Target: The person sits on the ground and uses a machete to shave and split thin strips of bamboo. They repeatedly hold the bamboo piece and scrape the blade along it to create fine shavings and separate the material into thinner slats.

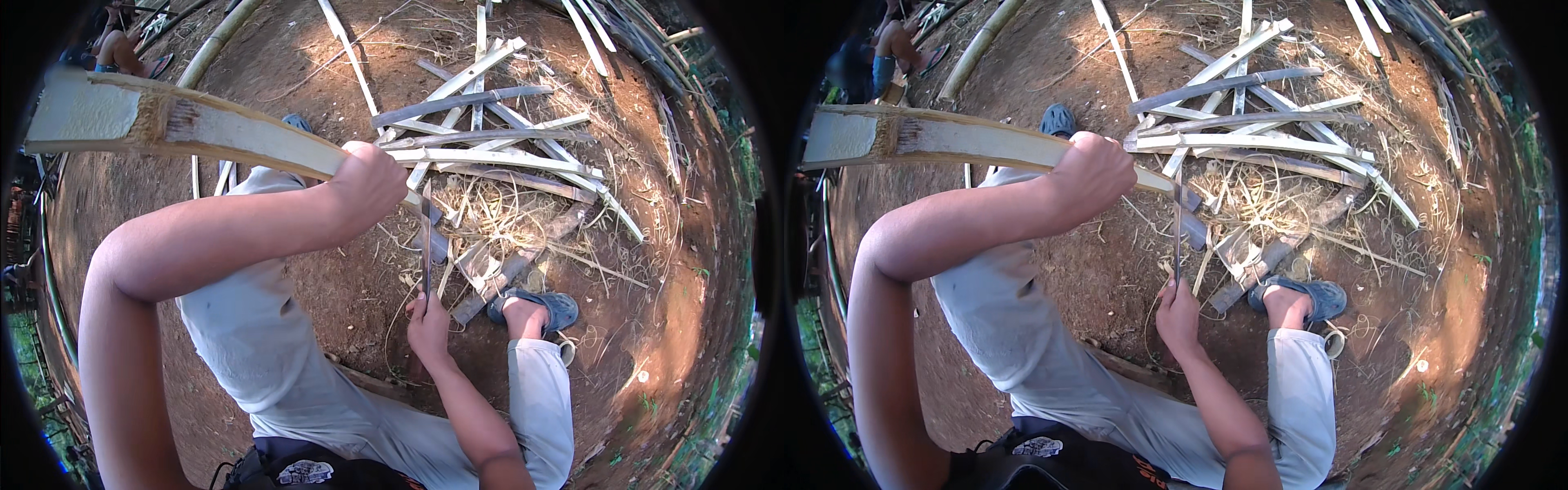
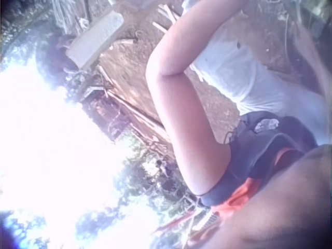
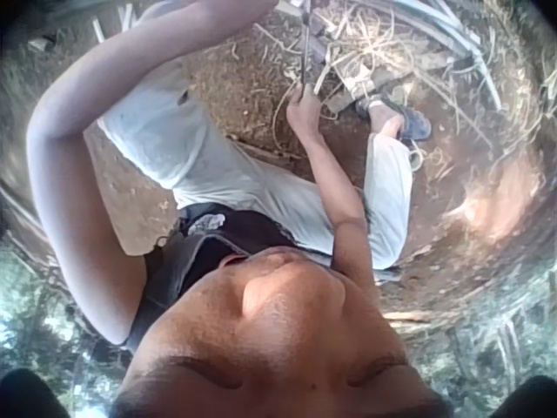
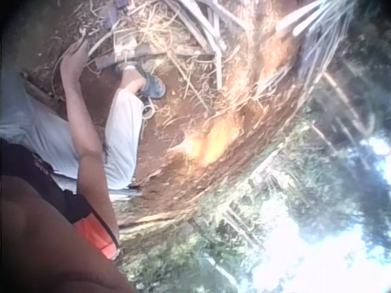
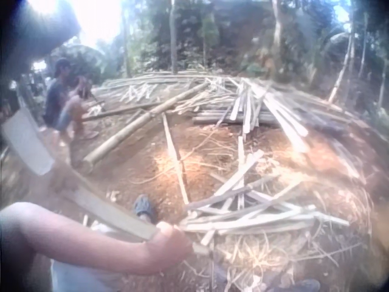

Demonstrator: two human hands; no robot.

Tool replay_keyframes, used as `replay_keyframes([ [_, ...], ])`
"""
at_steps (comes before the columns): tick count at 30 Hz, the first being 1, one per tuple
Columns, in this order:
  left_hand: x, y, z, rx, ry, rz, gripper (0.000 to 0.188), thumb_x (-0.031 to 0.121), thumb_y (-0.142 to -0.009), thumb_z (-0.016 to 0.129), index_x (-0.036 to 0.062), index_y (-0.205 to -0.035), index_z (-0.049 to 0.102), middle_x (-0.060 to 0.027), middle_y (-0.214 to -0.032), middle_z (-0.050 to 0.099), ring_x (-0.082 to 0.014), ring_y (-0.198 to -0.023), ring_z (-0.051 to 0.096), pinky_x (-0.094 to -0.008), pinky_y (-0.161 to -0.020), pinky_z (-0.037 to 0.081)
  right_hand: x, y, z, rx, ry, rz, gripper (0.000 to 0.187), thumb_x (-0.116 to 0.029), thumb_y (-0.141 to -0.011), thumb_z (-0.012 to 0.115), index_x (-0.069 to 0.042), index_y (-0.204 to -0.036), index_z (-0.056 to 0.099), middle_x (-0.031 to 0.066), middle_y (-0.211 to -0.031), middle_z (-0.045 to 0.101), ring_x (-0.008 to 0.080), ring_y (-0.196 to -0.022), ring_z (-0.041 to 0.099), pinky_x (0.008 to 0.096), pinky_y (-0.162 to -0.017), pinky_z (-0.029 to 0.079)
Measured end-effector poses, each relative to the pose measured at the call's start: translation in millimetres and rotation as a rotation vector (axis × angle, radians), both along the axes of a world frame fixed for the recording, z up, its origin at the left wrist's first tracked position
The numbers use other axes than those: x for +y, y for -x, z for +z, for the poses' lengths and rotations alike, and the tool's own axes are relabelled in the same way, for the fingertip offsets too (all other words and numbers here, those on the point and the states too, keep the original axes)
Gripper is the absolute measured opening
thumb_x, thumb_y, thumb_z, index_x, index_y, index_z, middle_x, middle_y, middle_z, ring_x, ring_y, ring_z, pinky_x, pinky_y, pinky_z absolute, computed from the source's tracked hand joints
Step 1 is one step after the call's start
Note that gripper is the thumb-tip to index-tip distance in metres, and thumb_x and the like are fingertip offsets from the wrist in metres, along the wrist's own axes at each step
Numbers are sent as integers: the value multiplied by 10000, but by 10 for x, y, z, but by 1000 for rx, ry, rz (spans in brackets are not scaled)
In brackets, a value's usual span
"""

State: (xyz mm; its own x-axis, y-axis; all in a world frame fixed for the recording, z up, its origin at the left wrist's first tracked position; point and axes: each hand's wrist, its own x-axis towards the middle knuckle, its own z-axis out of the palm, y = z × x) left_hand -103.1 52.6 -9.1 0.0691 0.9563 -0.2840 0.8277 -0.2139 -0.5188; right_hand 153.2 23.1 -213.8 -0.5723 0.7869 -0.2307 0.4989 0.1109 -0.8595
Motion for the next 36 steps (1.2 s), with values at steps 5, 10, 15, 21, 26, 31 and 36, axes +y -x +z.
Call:
replay_keyframes([
  [5,90,-51,62,12,-21,9,121,163,-800,694,136,-690,734,-2,-634,659,-161,-608,669,-358,-452,426,129,160,-62,-151,-78,1,252,-181,-1046,473,20,-993,616,249,-666,610,444,-637,634,529,-564,454],
  [10,120,-78,103,16,19,9,114,161,-795,697,130,-692,733,-2,-624,658,-169,-603,675,-362,-451,430,200,193,80,-103,-112,-10,308,-211,-1073,435,14,-985,628,166,-639,583,332,-570,602,456,-541,443],
  [15,114,-121,59,3,-30,-19,108,164,-793,701,134,-695,736,3,-628,658,-167,-601,672,-371,-452,439,196,199,40,263,-174,-132,375,-273,-1100,393,12,-963,595,70,-602,496,178,-521,495,347,-534,408],
  [21,113,-121,41,-1,16,6,88,153,-786,704,126,-716,750,-6,-635,665,-187,-598,680,-403,-451,478,195,200,-320,-250,-38,-75,480,-305,-1082,393,68,-877,614,336,-740,626,538,-765,630,605,-654,473],
  [26,165,-142,83,16,-34,-12,90,175,-765,727,142,-682,735,6,-609,651,-162,-583,667,-361,-452,432,188,115,-340,-233,-101,-34,469,-298,-1081,391,61,-868,604,329,-723,625,524,-743,634,598,-649,481],
  [31,167,-207,130,26,-44,-45,101,169,-763,728,168,-662,726,35,-588,639,-128,-575,652,-328,-452,360,38,195,-293,-190,-110,-28,432,-287,-1070,410,45,-859,587,308,-705,624,509,-709,632,601,-644,469],
  [36,165,-271,142,19,-86,-53,115,171,-772,722,167,-657,722,49,-567,609,-121,-555,630,-331,-449,356,-2,257,-270,-258,-22,-68,384,-257,-1071,414,9,-934,655,246,-759,673,448,-759,673,524,-682,502],
])
